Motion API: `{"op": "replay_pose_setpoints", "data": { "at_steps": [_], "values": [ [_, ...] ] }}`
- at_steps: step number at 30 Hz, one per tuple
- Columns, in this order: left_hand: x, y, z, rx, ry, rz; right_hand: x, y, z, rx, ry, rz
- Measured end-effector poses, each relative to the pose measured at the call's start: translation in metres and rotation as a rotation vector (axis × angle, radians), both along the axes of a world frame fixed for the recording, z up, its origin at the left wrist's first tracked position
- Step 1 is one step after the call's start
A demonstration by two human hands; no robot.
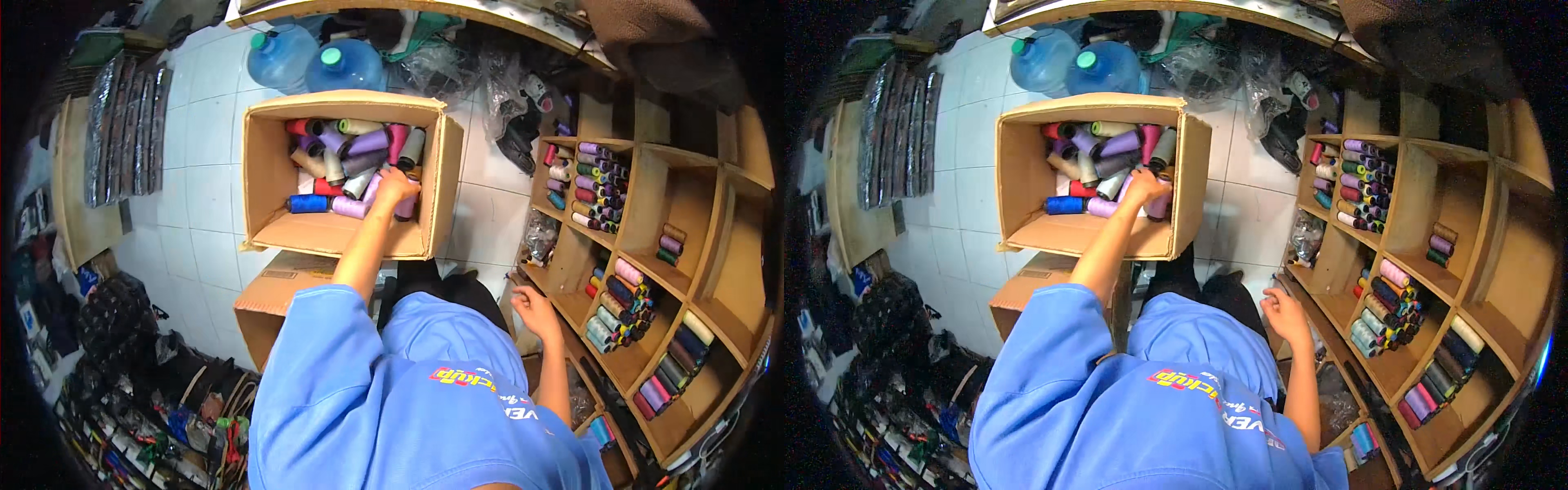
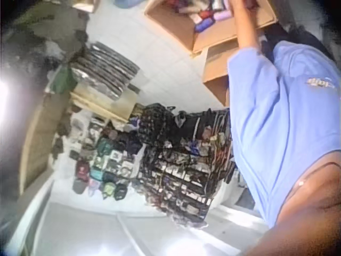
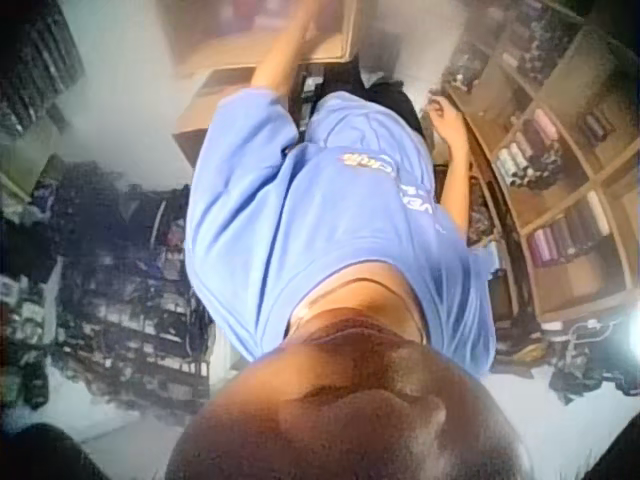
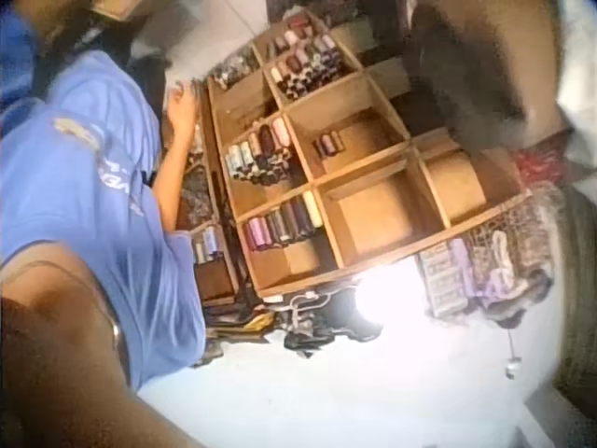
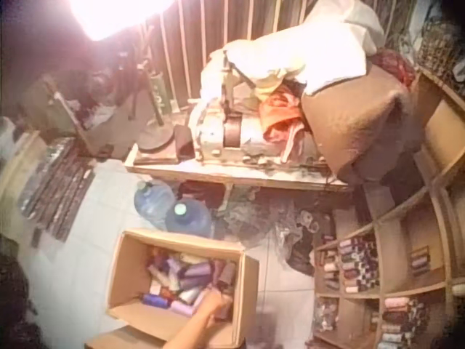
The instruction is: The person organizes spools of thread by picking them from a cardboard box and placing them into wooden shelf compartments by hand, then moves the cardboard boxes aside.
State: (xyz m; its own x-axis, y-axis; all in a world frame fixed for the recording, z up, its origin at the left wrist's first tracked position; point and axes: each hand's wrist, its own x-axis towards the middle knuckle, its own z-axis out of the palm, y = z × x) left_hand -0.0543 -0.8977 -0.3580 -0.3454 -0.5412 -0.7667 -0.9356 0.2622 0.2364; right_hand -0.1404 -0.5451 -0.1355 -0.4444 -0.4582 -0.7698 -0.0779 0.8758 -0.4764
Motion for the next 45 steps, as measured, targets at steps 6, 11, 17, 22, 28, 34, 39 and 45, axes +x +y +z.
{"op": "replay_pose_setpoints", "data": {
  "at_steps": [6,11,17,22,28,34,39,45],
  "values": [
    [-0.009,0.035,0.009,-0.162,0.119,0.227,0.007,0.032,-0.001,0.093,-0.016,-0.167],
    [-0.009,0.025,0.010,-0.081,0.107,0.244,0.006,0.038,-0.009,0.098,-0.023,-0.169],
    [0.014,0.004,0.040,-0.140,0.244,0.282,-0.018,-0.007,-0.019,0.023,-0.028,-0.063],
    [0.095,-0.052,0.111,-0.064,0.699,0.656,-0.009,-0.161,0.009,-0.365,-0.480,-0.057],
    [0.225,-0.075,0.272,0.076,1.165,1.316,0.059,-0.293,-0.091,-0.409,-0.094,0.419],
    [0.308,0.015,0.320,-0.164,1.183,1.687,0.113,-0.339,-0.169,-0.008,0.080,0.682],
    [0.311,0.055,0.325,-0.092,1.320,1.807,0.111,-0.333,-0.216,0.015,0.088,0.755],
    [0.290,0.023,0.310,0.019,1.319,1.711,0.095,-0.325,-0.202,-0.050,0.005,0.582]
  ]
}}
